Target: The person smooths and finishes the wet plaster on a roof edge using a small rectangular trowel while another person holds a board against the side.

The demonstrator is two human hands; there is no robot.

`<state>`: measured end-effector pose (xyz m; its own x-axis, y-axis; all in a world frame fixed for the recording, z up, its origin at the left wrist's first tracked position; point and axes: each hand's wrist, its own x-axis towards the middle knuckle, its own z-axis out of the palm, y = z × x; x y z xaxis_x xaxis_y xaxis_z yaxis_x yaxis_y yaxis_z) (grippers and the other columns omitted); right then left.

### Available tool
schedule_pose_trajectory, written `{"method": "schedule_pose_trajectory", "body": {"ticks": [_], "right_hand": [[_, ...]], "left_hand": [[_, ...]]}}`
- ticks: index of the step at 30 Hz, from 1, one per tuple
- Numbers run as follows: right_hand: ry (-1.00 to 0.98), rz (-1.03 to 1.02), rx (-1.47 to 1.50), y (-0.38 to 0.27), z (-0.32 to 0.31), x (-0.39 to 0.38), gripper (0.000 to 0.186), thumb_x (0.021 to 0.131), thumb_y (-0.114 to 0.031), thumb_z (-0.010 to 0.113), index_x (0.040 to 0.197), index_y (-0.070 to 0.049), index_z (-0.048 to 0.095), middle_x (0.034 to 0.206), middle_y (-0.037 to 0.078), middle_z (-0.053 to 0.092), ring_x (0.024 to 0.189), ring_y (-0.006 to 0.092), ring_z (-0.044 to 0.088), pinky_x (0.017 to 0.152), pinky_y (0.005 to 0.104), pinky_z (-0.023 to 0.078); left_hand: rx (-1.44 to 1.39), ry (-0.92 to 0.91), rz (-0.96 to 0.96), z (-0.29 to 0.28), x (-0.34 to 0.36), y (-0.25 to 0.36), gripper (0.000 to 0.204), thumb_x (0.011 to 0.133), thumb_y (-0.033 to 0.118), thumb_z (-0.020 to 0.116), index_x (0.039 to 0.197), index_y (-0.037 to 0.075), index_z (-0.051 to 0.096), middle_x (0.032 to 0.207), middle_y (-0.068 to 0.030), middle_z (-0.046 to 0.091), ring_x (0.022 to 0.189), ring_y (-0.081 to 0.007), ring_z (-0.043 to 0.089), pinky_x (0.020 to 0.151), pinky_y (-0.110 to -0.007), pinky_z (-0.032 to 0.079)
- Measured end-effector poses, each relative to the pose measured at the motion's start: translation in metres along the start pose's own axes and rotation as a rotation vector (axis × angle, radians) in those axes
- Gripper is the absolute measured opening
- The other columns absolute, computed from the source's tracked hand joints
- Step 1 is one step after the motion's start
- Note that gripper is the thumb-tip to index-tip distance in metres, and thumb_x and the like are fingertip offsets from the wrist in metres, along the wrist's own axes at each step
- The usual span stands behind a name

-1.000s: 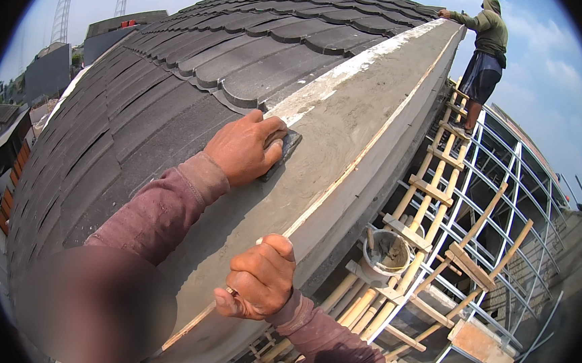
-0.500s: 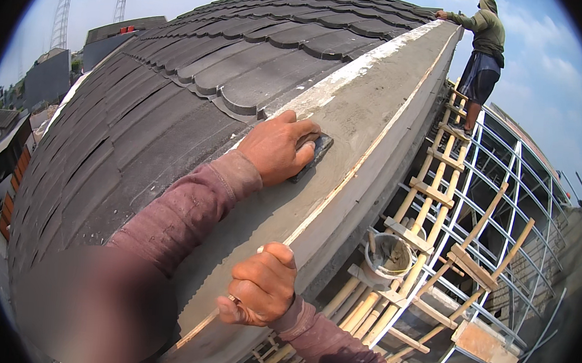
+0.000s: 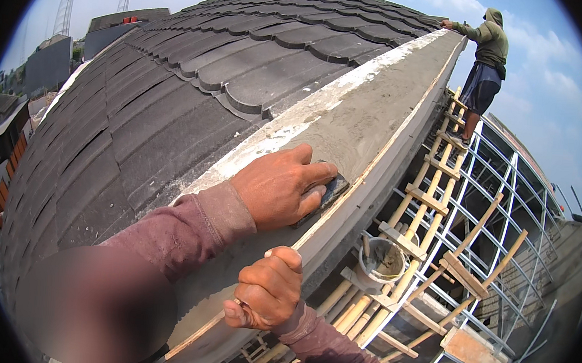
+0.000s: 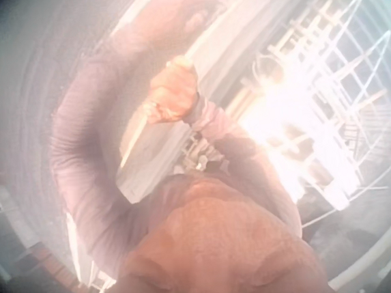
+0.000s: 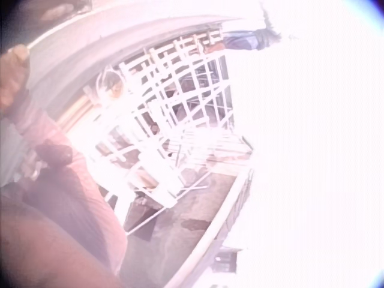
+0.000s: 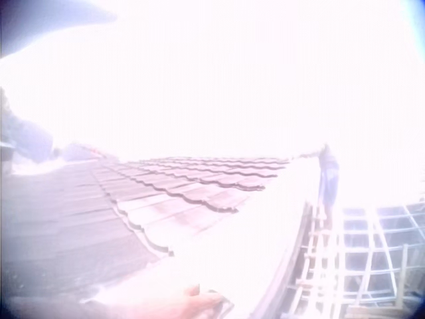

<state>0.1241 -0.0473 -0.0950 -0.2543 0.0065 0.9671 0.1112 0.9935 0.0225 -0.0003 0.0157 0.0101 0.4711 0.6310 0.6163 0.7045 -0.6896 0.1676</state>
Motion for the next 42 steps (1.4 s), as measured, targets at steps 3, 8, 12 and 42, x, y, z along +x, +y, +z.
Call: {"method": "schedule_pose_trajectory", "body": {"ticks": [3, 8, 12, 42], "right_hand": [[0.002, 0.005, -0.033, 0.001, -0.006, 0.000, 0.029, 0.090, -0.030, 0.074, 0.072, -0.013, 0.058, 0.082, 0.002, 0.061, 0.070, 0.0193, 0.055, 0.085, 0.0390, 0.044], [0.000, -0.019, -0.016, 0.000, 0.001, 0.001, 0.028, 0.089, -0.031, 0.075, 0.073, -0.014, 0.059, 0.082, 0.001, 0.062, 0.070, 0.0191, 0.055, 0.085, 0.0392, 0.044], [-0.017, -0.025, -0.029, 0.001, 0.000, 0.001, 0.027, 0.088, -0.031, 0.075, 0.074, -0.014, 0.060, 0.083, 0.001, 0.062, 0.070, 0.0195, 0.055, 0.085, 0.0392, 0.044], [0.008, -0.014, -0.050, 0.005, -0.007, 0.001, 0.030, 0.090, -0.031, 0.073, 0.072, -0.013, 0.057, 0.082, 0.001, 0.061, 0.070, 0.0200, 0.054, 0.083, 0.0385, 0.043]], "left_hand": [[-0.005, -0.060, 0.011, -0.018, -0.045, 0.007, 0.038, 0.096, 0.020, 0.067, 0.133, 0.014, 0.069, 0.093, -0.0137, 0.057, 0.078, -0.0314, 0.062, 0.074, -0.045, 0.053], [0.118, 0.064, -0.258, -0.016, -0.021, -0.047, 0.036, 0.096, 0.022, 0.064, 0.130, 0.011, 0.072, 0.100, -0.0157, 0.061, 0.085, -0.0346, 0.066, 0.079, -0.046, 0.055], [-0.011, 0.097, -0.089, 0.014, 0.033, -0.020, 0.037, 0.096, 0.024, 0.063, 0.130, 0.010, 0.072, 0.102, -0.0174, 0.061, 0.086, -0.0364, 0.067, 0.081, -0.047, 0.055], [0.008, -0.035, -0.141, -0.007, -0.027, 0.003, 0.038, 0.095, 0.022, 0.064, 0.131, 0.011, 0.070, 0.099, -0.0159, 0.061, 0.085, -0.0342, 0.067, 0.079, -0.046, 0.055]]}}
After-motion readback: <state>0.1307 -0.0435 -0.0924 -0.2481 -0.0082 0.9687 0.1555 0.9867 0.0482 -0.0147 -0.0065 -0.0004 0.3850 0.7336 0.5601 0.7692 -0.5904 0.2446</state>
